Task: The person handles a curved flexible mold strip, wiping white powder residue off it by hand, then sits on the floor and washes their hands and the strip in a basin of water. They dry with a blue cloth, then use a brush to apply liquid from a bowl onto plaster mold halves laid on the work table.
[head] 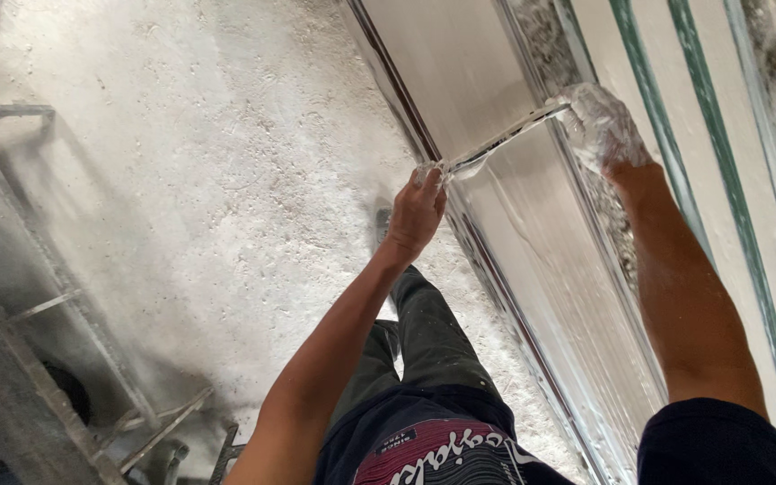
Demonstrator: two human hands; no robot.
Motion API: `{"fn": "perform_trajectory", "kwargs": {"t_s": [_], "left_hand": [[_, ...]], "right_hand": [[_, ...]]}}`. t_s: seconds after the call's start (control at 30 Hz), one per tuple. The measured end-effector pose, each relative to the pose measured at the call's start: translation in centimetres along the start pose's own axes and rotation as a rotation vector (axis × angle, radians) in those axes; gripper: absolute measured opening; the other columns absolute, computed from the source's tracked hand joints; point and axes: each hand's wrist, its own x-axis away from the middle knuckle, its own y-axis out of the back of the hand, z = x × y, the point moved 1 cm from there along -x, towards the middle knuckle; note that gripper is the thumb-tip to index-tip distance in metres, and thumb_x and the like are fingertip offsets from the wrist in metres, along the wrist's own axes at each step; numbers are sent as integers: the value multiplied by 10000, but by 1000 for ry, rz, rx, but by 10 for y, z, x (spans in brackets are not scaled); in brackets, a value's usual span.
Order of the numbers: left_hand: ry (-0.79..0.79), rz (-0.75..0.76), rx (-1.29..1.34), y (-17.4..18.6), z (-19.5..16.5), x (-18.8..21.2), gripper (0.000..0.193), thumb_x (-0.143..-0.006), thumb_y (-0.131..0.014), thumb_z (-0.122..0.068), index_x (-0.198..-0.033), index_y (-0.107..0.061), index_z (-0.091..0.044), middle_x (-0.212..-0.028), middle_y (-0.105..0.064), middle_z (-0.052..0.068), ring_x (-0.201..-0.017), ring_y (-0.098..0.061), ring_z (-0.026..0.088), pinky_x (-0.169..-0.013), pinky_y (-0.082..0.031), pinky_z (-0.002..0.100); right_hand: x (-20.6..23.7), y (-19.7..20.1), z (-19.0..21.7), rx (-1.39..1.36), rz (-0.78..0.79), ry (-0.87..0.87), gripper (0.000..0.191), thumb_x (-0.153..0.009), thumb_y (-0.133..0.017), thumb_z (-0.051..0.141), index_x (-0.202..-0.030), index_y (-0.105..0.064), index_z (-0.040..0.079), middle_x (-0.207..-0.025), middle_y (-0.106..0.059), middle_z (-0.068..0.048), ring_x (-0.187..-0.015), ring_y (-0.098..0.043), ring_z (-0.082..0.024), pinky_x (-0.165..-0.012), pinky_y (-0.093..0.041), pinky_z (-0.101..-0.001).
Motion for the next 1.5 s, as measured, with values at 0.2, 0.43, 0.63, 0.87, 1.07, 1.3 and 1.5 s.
{"fn": "perform_trajectory", "kwargs": {"t_s": [0.2,0.43,0.63,0.87,1.07,1.3,1.5], "left_hand": [[6,-9,-2,-32,-32,46,378,-922,-672,-37,-1286,-575,-7,-1141,-663,260,-966,-679,443,-865,-594,485],[-48,-86,-77,-70,-73,96,372,-972,-679,-87,-1324,-582,-16,-1216,-629,278,-959,-667,469,-807,-576,511],[48,-99,15,-106,-129,172,343,-943,-658,-59,-1275,-583,-18,-1189,-641,237,-986,-669,442,-827,-587,491],[44,-155,41,-143,-195,260,373,-931,-626,-6,-1300,-582,-32,-1177,-653,225,-1060,-648,440,-898,-569,478],[85,-173,-47,-204,-246,361,365,-926,-653,-43,-1284,-585,-17,-1132,-665,208,-1037,-661,444,-936,-575,495],[92,-252,-23,-247,-327,465,375,-916,-671,-53,-1278,-586,-12,-1181,-652,247,-1020,-669,444,-857,-588,478],[136,-187,-7,-288,-386,552,370,-915,-672,-48,-1275,-608,5,-1168,-649,265,-1004,-654,470,-848,-568,499]], "right_hand": [[62,8,-4,54,22,-49,193,-1099,-654,106,-1254,-678,-6,-1177,-690,-199,-1099,-674,-368,-963,-568,-450],[156,20,-5,-3,44,-89,149,-1125,-613,97,-1206,-705,12,-1133,-703,-172,-1058,-681,-337,-940,-568,-443],[240,37,0,11,-38,48,142,-1123,-616,93,-1187,-681,-16,-1177,-695,-198,-1113,-671,-378,-977,-569,-455],[345,56,8,5,-3,18,176,-1104,-635,111,-1216,-691,-11,-1143,-683,-205,-1072,-662,-393,-947,-558,-475],[457,67,1,32,-42,101,166,-1081,-647,94,-1195,-688,-18,-1149,-686,-193,-1092,-660,-374,-944,-562,-459],[582,93,21,-17,38,43,175,-1068,-633,76,-1200,-692,-22,-1099,-673,-195,-1043,-655,-368,-935,-555,-457],[699,112,36,29,20,25,168,-1057,-634,82,-1187,-691,-8,-1097,-686,-209,-1047,-651,-388,-936,-546,-462]]}}
